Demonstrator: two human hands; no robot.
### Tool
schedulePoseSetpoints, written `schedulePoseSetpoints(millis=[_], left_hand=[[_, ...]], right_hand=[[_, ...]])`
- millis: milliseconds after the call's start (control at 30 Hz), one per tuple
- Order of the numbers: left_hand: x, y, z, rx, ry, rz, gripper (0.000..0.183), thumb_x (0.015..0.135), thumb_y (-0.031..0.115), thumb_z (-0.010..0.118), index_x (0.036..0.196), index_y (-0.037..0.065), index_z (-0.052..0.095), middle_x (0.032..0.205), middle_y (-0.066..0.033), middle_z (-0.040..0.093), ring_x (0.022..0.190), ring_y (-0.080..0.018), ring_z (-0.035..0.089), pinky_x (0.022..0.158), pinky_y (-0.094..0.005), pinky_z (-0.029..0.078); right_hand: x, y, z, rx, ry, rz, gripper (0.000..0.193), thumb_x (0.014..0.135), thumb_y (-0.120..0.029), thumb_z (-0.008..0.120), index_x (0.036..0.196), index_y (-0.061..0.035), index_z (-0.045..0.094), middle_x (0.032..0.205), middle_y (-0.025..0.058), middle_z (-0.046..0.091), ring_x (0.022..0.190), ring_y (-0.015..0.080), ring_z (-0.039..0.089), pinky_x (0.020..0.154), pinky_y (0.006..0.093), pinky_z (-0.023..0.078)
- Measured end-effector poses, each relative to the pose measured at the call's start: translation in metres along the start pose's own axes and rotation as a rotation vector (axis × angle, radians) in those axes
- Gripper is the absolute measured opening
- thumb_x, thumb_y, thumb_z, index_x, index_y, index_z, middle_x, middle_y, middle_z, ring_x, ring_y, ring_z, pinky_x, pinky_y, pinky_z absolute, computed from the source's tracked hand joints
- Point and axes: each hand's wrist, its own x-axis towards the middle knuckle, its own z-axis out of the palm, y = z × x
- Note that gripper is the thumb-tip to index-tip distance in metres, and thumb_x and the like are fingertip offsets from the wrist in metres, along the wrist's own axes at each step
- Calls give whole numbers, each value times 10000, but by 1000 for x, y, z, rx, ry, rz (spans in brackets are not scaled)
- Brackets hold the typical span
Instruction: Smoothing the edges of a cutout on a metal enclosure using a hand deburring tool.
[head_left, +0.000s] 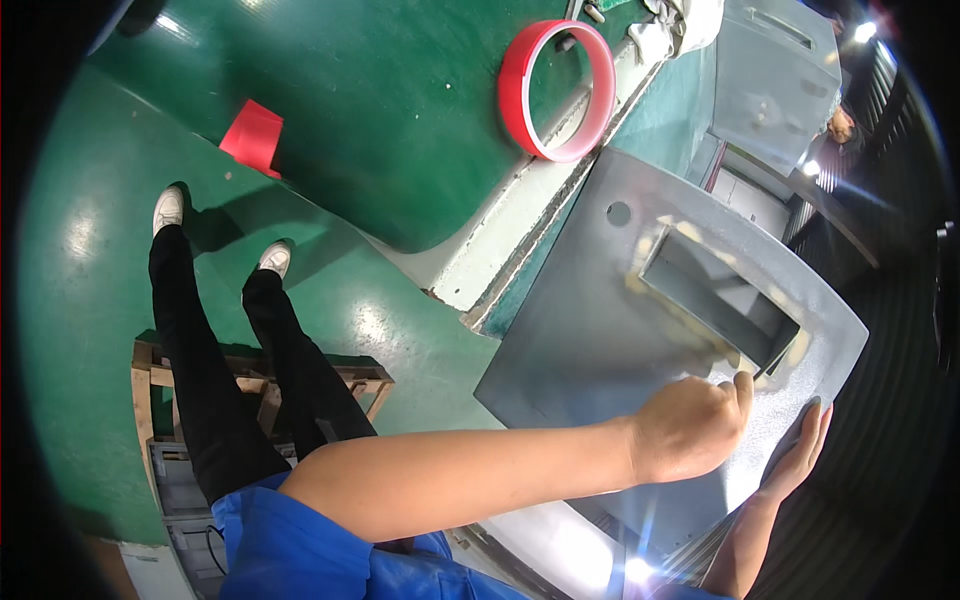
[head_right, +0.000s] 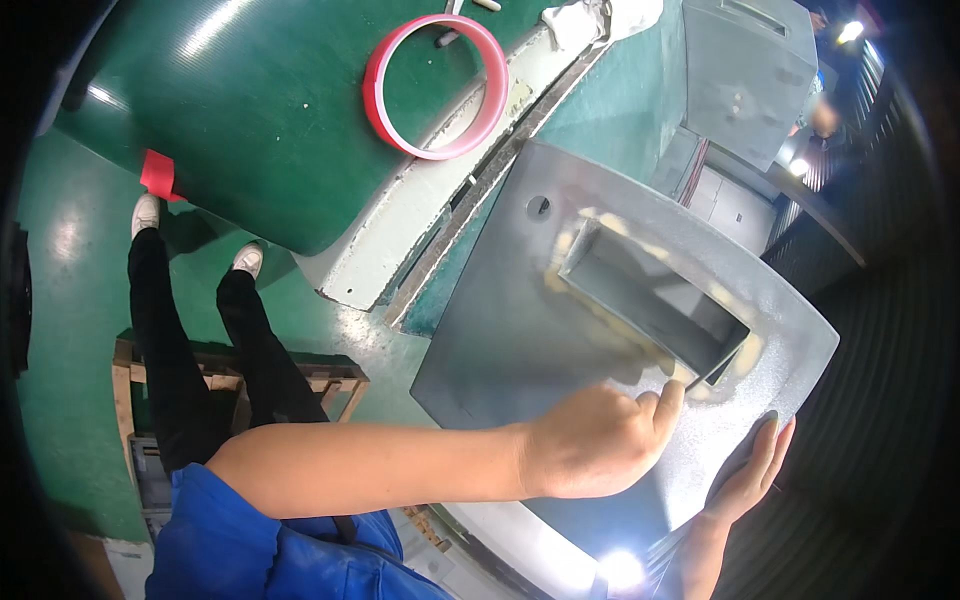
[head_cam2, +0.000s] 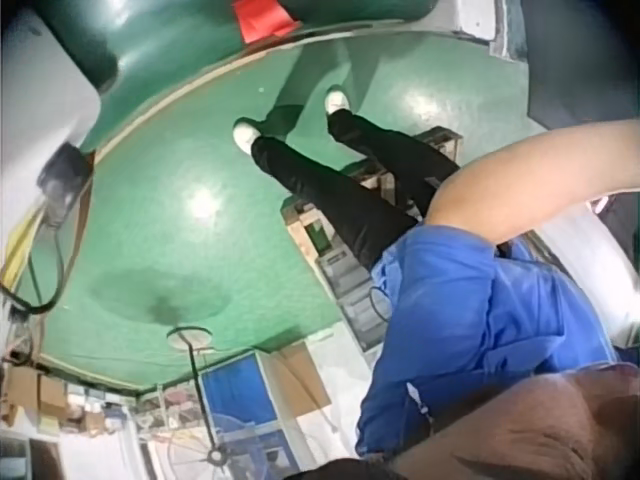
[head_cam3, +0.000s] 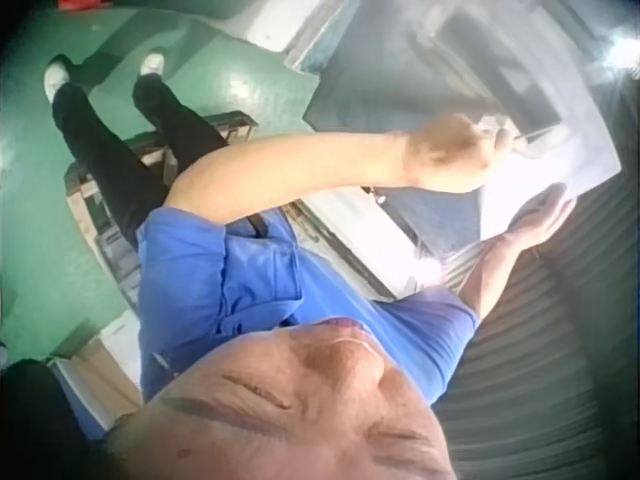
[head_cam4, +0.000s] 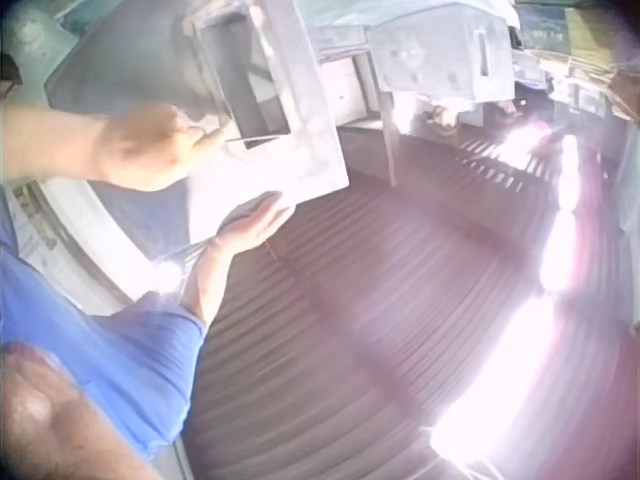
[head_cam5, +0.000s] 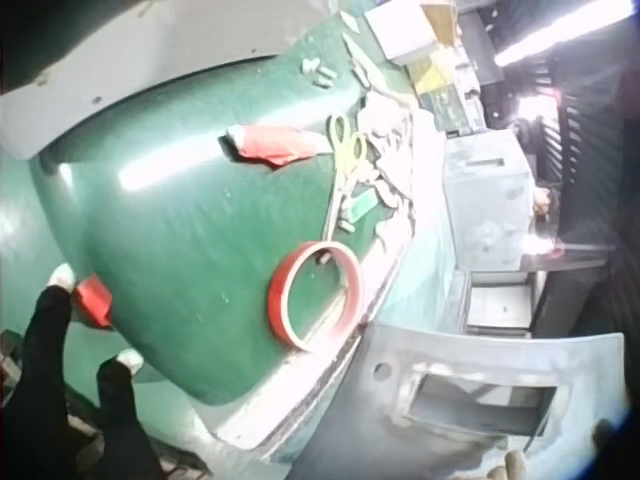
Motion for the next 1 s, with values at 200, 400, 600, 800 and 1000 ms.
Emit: schedulePoseSetpoints(millis=[200,400,600,800,1000], left_hand=[[5,-4,-2,33,5,28,408,633,14,476,959,-223,405,513,-162,498,399,-246,524,381,-305,421],[8,-4,1,2,-48,-10,415,627,8,471,965,-226,412,511,-166,499,410,-246,532,381,-306,421],[1,-4,0,-11,-12,14,424,629,16,477,967,-231,411,526,-168,505,403,-235,526,374,-300,415],[4,-8,1,48,23,59,420,618,21,478,949,-233,426,517,-155,492,395,-211,510,357,-292,400],[7,-6,-3,-21,-25,23,405,605,14,486,909,-245,423,513,-182,515,421,-264,547,392,-307,441]], right_hand=[[-1,-1,5,53,15,21,428,865,-123,448,1227,62,315,1137,98,460,1031,115,442,903,221,325],[1,1,2,90,2,35,430,861,-118,452,1227,62,315,1143,106,456,1040,120,439,907,226,324],[0,0,1,30,18,21,434,866,-121,444,1232,65,305,1149,115,450,1050,121,430,908,225,322],[0,1,1,41,22,11,429,873,-118,425,1235,71,295,1176,118,428,1083,127,412,934,229,304],[-3,-6,7,7,78,41,433,870,-130,430,1233,70,304,1187,109,423,1079,121,409,929,223,299]])
